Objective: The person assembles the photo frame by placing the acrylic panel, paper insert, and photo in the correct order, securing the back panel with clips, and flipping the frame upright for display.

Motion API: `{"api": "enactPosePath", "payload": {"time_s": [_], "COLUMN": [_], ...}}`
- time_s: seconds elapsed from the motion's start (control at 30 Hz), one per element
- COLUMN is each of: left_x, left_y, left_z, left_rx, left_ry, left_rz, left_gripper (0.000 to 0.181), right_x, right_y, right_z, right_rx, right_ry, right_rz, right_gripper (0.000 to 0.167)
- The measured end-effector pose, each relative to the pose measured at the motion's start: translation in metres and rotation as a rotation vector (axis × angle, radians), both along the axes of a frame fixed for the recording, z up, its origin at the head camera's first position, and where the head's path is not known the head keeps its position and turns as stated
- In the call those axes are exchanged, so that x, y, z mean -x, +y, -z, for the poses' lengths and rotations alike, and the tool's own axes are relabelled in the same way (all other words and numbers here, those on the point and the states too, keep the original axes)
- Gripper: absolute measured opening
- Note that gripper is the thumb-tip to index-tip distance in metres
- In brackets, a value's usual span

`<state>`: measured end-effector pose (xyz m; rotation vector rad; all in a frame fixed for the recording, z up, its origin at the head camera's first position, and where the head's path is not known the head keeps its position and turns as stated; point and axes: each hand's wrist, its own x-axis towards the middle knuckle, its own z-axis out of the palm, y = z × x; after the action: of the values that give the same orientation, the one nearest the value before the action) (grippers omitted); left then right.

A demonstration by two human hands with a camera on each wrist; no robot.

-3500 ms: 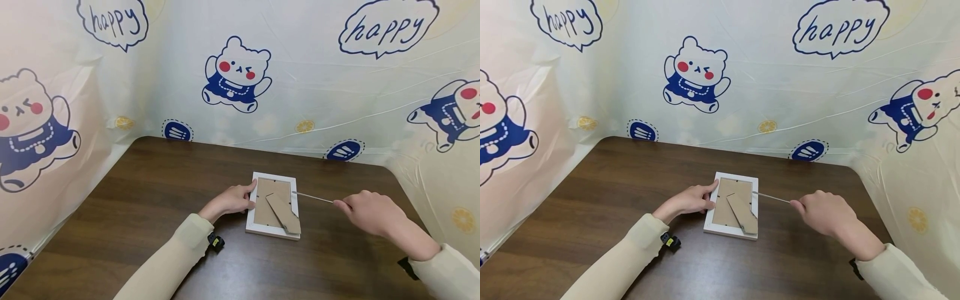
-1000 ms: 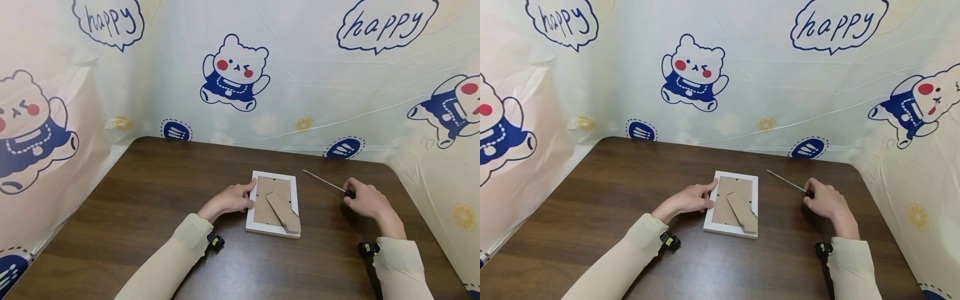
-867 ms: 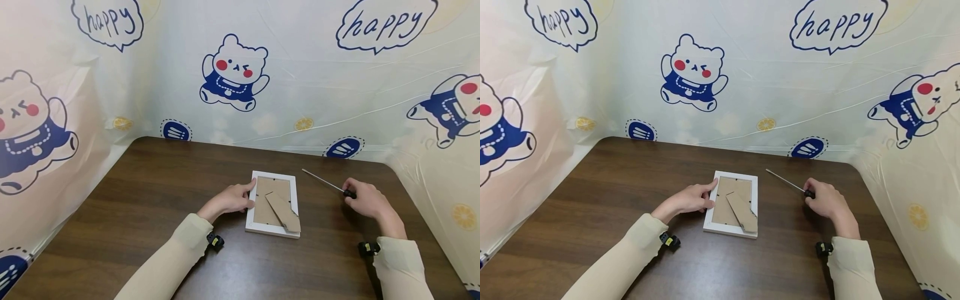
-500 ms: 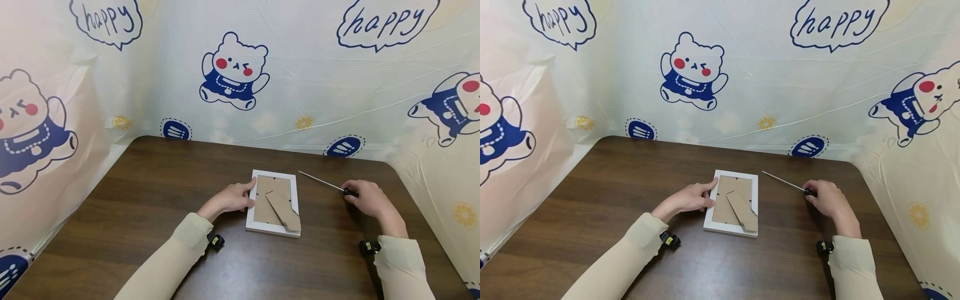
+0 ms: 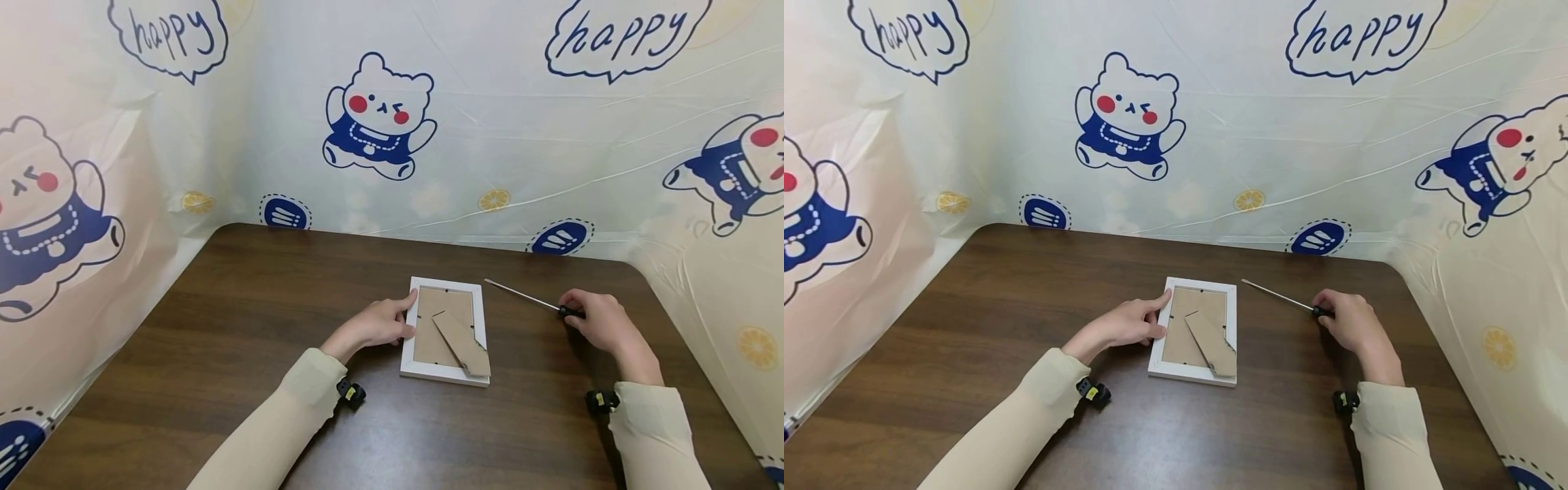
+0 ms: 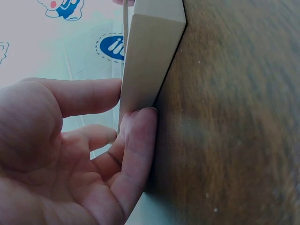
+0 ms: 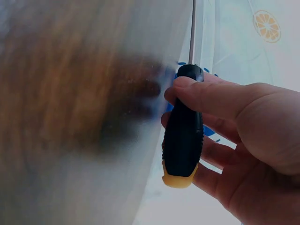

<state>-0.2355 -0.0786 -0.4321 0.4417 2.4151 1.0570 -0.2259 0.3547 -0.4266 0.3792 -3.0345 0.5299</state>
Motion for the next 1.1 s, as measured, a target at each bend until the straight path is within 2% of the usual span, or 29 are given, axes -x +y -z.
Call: {"api": "enactPosePath", "payload": {"time_s": [0.3, 0.57, 0.77, 0.97, 1.1], "left_x": [0.000, 0.001, 0.002, 0.000, -0.002], "left_y": [0.000, 0.000, 0.000, -0.001, -0.002], "left_z": [0.000, 0.000, 0.001, -0.001, -0.002], "left_rx": [0.004, -0.001, -0.002, -0.001, 0.003], "left_ry": [0.005, 0.000, 0.003, -0.008, -0.006], "left_rz": [0.001, 0.008, 0.008, 0.001, 0.002], "left_gripper": [0.080, 0.080, 0.081, 0.080, 0.080], "right_x": [0.000, -0.002, -0.002, -0.004, -0.005], "right_y": [0.002, 0.002, 0.002, -0.001, -0.007], "right_z": [0.000, 0.000, 0.000, -0.009, -0.018], "right_rx": [0.004, -0.007, -0.006, 0.000, -0.007], "right_ry": [-0.024, -0.069, -0.067, -0.100, -0.057], "right_rz": [-0.021, -0.007, -0.009, -0.008, -0.017], "right_gripper": [0.021, 0.022, 0.022, 0.026, 0.025]}}
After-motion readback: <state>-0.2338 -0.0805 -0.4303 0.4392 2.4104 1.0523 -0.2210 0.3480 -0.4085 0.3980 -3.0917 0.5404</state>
